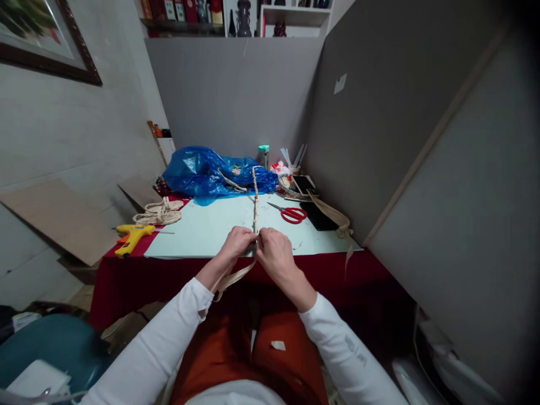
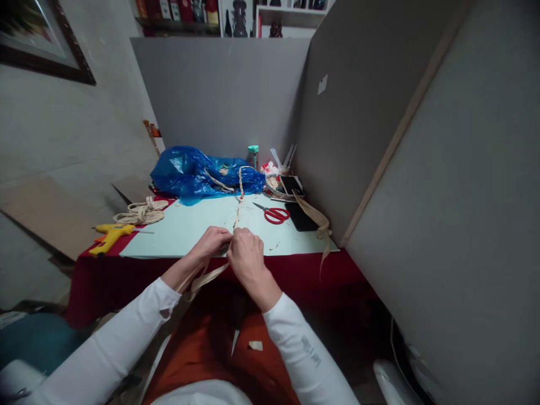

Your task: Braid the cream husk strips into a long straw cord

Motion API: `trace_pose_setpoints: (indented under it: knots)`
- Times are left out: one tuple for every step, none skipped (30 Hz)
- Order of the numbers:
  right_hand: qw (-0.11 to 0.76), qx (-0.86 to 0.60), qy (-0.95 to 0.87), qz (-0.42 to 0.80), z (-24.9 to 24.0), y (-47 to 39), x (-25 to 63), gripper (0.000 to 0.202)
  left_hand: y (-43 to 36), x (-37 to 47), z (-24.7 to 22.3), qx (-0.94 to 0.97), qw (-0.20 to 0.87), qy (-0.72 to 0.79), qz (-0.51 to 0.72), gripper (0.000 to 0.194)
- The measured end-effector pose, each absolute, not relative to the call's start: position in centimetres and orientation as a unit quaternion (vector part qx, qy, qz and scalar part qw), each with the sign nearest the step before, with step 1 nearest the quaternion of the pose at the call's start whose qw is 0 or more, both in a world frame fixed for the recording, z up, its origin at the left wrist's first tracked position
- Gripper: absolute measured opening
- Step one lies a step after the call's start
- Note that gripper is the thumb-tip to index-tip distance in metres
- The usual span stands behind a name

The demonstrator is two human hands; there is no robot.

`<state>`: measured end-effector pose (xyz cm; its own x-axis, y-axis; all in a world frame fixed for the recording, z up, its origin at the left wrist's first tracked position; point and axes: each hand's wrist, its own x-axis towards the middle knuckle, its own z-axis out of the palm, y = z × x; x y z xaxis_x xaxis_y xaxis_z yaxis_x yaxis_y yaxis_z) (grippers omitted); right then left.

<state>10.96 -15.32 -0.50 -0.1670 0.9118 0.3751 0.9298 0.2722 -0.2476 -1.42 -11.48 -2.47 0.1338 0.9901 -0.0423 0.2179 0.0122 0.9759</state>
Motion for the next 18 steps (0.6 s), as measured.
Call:
trace_pose_setpoints:
  knots:
    - [0.235,-0.607,-0.758,-0.035,-0.9,-15.9,10.3,0.020,-11.7,-1.5,-2.3,0.572,0.497,0.514,0.403,0.027]
    - [0.239,-0.608,-0.755,-0.048,-1.4,-16.4,9.7,0.019,-11.9,-1.6,-2.2,0.563,0.511,0.505,0.409,0.026]
    - [0.241,-0.606,-0.756,-0.060,-2.0,-16.9,9.2,0.019,-12.1,-1.6,-2.0,0.553,0.525,0.496,0.415,0.025]
    - [0.239,-0.600,-0.760,-0.072,-2.6,-17.3,8.9,0.020,-12.3,-1.7,-1.9,0.544,0.537,0.489,0.420,0.025]
    - [0.237,-0.593,-0.765,-0.083,-3.1,-17.7,8.7,0.023,-12.5,-1.8,-1.7,0.536,0.547,0.483,0.424,0.024]
    - [0.234,-0.584,-0.772,-0.091,-3.6,-18.0,8.7,0.025,-12.6,-1.9,-1.6,0.528,0.555,0.479,0.428,0.024]
    - [0.233,-0.572,-0.781,-0.092,-3.9,-18.2,8.8,0.026,-12.7,-2.0,-1.5,0.521,0.562,0.476,0.431,0.023]
    - [0.239,-0.559,-0.789,-0.085,-4.0,-18.3,9.2,0.025,-12.8,-2.1,-1.5,0.515,0.569,0.474,0.431,0.022]
    - [0.254,-0.546,-0.796,-0.069,-3.9,-18.3,9.7,0.022,-12.8,-2.2,-1.4,0.510,0.577,0.470,0.432,0.020]
    - [0.279,-0.535,-0.796,-0.049,-3.5,-18.2,10.3,0.020,-12.8,-2.3,-1.4,0.506,0.584,0.465,0.432,0.019]
    - [0.315,-0.527,-0.789,-0.028,-3.0,-17.9,11.0,0.022,-12.8,-2.5,-1.3,0.502,0.592,0.459,0.433,0.017]
    - [0.355,-0.524,-0.774,-0.009,-2.3,-17.5,11.6,0.026,-12.7,-2.6,-1.3,0.500,0.599,0.451,0.434,0.016]
    - [0.394,-0.527,-0.753,0.006,-1.6,-16.9,12.2,0.029,-12.6,-2.7,-1.4,0.499,0.605,0.443,0.435,0.016]
    - [0.421,-0.529,-0.736,0.029,-1.0,-16.2,12.5,0.029,-12.6,-2.8,-1.4,0.499,0.609,0.435,0.436,0.016]
    - [0.430,-0.524,-0.732,0.071,-0.5,-15.3,12.7,0.029,-12.5,-2.9,-1.5,0.500,0.611,0.430,0.437,0.016]
    - [0.423,-0.513,-0.735,0.136,-0.3,-14.5,12.7,0.030,-12.4,-3.0,-1.5,0.502,0.612,0.426,0.438,0.016]
    - [0.405,-0.492,-0.740,0.215,-0.3,-13.6,12.5,0.030,-12.4,-3.0,-1.6,0.504,0.612,0.423,0.439,0.016]
    - [0.386,-0.468,-0.740,0.291,-0.5,-12.8,12.2,0.031,-12.4,-3.0,-1.7,0.507,0.610,0.422,0.439,0.016]
